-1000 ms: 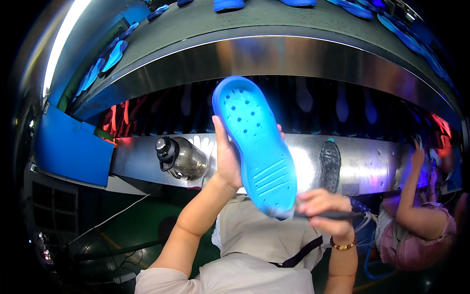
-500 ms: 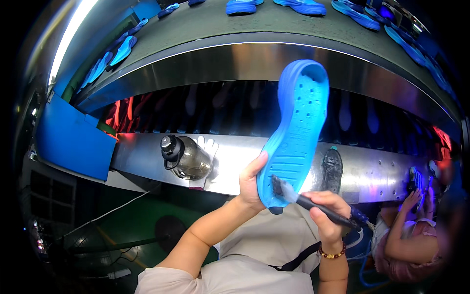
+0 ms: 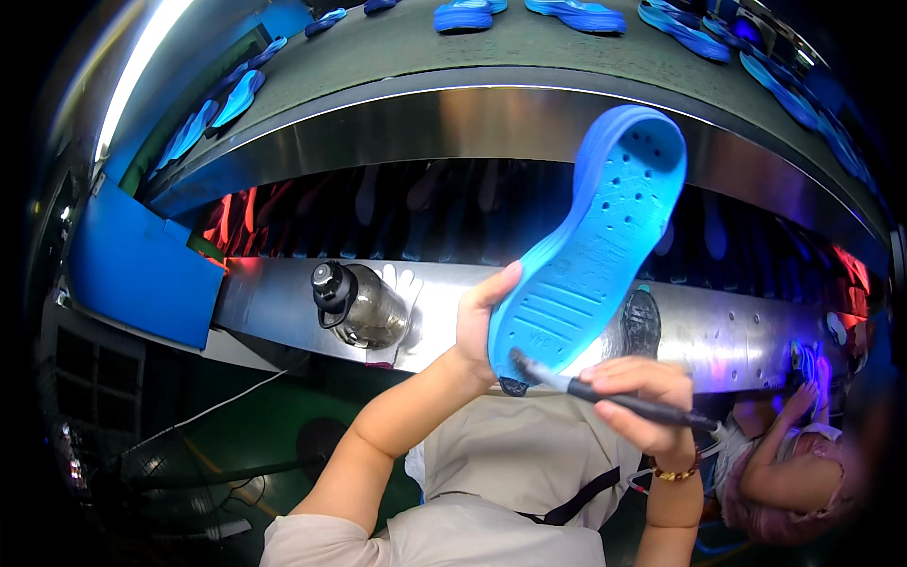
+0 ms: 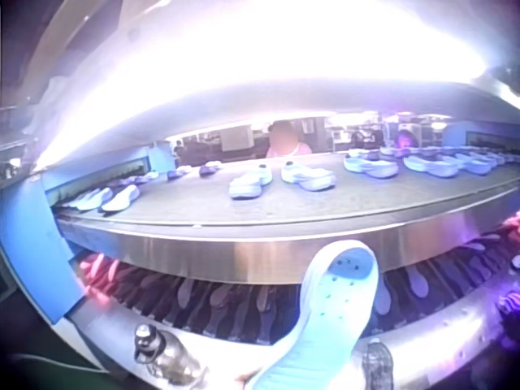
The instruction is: The person applies a liquid substance to blue shoe soles using a brush and then places the soles onto a moving conveyor belt.
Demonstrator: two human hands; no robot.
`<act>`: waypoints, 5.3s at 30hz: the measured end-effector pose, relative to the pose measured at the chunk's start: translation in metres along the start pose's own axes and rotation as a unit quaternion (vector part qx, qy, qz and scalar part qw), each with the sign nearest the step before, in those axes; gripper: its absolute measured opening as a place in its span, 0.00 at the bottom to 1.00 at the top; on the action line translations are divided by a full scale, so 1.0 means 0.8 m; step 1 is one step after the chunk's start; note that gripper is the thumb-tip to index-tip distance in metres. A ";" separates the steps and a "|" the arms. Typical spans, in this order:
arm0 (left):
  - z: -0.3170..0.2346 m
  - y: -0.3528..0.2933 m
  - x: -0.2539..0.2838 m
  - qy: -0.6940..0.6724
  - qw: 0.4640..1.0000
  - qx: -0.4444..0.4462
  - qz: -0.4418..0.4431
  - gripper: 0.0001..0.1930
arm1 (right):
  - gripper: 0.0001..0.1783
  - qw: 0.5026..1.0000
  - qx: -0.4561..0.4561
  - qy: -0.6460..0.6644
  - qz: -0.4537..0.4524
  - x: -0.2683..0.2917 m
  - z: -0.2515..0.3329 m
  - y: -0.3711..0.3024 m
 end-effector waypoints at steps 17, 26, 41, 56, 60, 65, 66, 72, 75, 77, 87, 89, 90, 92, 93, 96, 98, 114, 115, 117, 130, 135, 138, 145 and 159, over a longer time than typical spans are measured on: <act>0.033 -0.010 0.002 0.187 0.944 0.266 -0.049 0.27 | 0.11 0.993 -0.002 -0.059 0.103 -0.011 0.023 -0.013; 0.033 -0.022 -0.001 0.304 0.899 0.313 -0.035 0.25 | 0.10 0.975 -0.014 -0.127 0.184 -0.007 0.012 -0.004; 0.026 -0.028 0.048 0.359 0.881 0.296 -0.089 0.27 | 0.11 0.964 -0.046 -0.173 0.196 0.032 -0.016 -0.015; 0.048 -0.007 0.065 0.109 0.961 0.213 -0.142 0.26 | 0.09 0.950 0.005 -0.212 -0.229 0.027 -0.054 -0.035; 0.024 0.008 0.092 0.181 0.965 0.095 -0.167 0.27 | 0.10 0.978 0.004 -0.137 -0.156 0.021 -0.034 -0.041; 0.010 0.017 0.107 0.250 0.939 -0.008 -0.236 0.24 | 0.19 0.849 0.112 -0.501 -0.129 -0.015 -0.020 -0.046; 0.008 0.018 0.109 0.266 0.931 -0.031 -0.246 0.23 | 0.21 0.830 0.118 -0.534 -0.110 -0.029 -0.029 -0.051; 0.014 0.018 0.104 0.298 0.916 -0.059 -0.263 0.21 | 0.24 0.787 0.139 -0.592 -0.103 -0.061 -0.058 -0.058; 0.012 0.021 0.112 0.299 0.912 -0.080 -0.269 0.21 | 0.23 0.768 0.131 -0.618 -0.109 -0.061 -0.066 -0.057; 0.010 0.023 0.109 0.305 0.915 -0.096 -0.244 0.26 | 0.23 0.769 0.116 -0.618 -0.117 -0.055 -0.067 -0.055; -0.022 -0.026 0.086 0.302 0.944 0.026 -0.129 0.30 | 0.22 0.751 0.048 -0.605 -0.260 0.046 -0.051 -0.078; -0.057 -0.059 0.034 0.362 0.930 -0.011 -0.058 0.32 | 0.22 0.745 0.016 -0.611 -0.265 0.064 -0.059 -0.095; -0.076 -0.074 0.013 0.343 0.938 -0.024 -0.032 0.32 | 0.22 0.742 -0.005 -0.615 -0.266 0.072 -0.063 -0.102; -0.135 -0.095 -0.027 0.341 0.926 -0.139 -0.079 0.31 | 0.23 0.733 -0.023 -0.629 -0.259 0.078 -0.073 -0.109; -0.161 -0.090 -0.038 0.297 0.932 -0.188 -0.089 0.32 | 0.23 0.734 -0.019 -0.623 -0.270 0.074 -0.068 -0.109; -0.255 -0.068 -0.097 0.185 0.953 -0.225 0.080 0.34 | 0.23 0.739 -0.028 -0.619 -0.265 0.069 -0.076 -0.101; -0.329 -0.041 -0.116 0.078 0.942 -0.254 0.203 0.32 | 0.24 0.750 -0.028 -0.607 -0.262 0.069 -0.075 -0.096; -0.444 0.135 -0.093 0.843 0.186 -0.416 -0.285 0.31 | 0.33 0.824 -0.011 -0.524 -0.215 0.035 -0.081 -0.078; -0.441 0.131 -0.094 0.851 0.174 -0.402 -0.290 0.27 | 0.33 0.823 -0.005 -0.524 -0.218 0.033 -0.081 -0.075; -0.423 0.119 -0.108 0.856 0.080 -0.455 -0.231 0.20 | 0.35 0.820 0.009 -0.528 -0.221 0.030 -0.080 -0.074; -0.253 -0.035 0.039 0.225 0.919 -0.317 -0.069 0.22 | 0.36 0.806 0.019 -0.566 -0.171 0.032 -0.077 -0.072; -0.147 -0.069 0.072 0.204 0.935 -0.268 0.116 0.41 | 0.36 0.828 0.039 -0.553 -0.085 0.005 -0.076 -0.058; -0.076 -0.042 0.114 0.132 0.983 -0.116 0.054 0.36 | 0.34 0.771 0.037 -0.635 0.042 -0.025 -0.104 -0.048; 0.072 -0.034 0.153 0.363 0.899 0.188 -0.161 0.30 | 0.33 0.818 0.131 -0.560 0.019 -0.064 -0.149 -0.054; 0.076 -0.012 0.203 0.238 0.946 0.135 -0.175 0.26 | 0.32 0.779 0.056 -0.624 0.015 -0.040 -0.173 -0.042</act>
Point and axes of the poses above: each hand's wrist, its own y-axis towards the middle knuckle, its own x-axis out of the back of the hand, z = x × y, the point moved 8 cm from there along y, towards the middle knuckle, and after that the axes turned 7 degrees about -z, right-handed, at the moved point
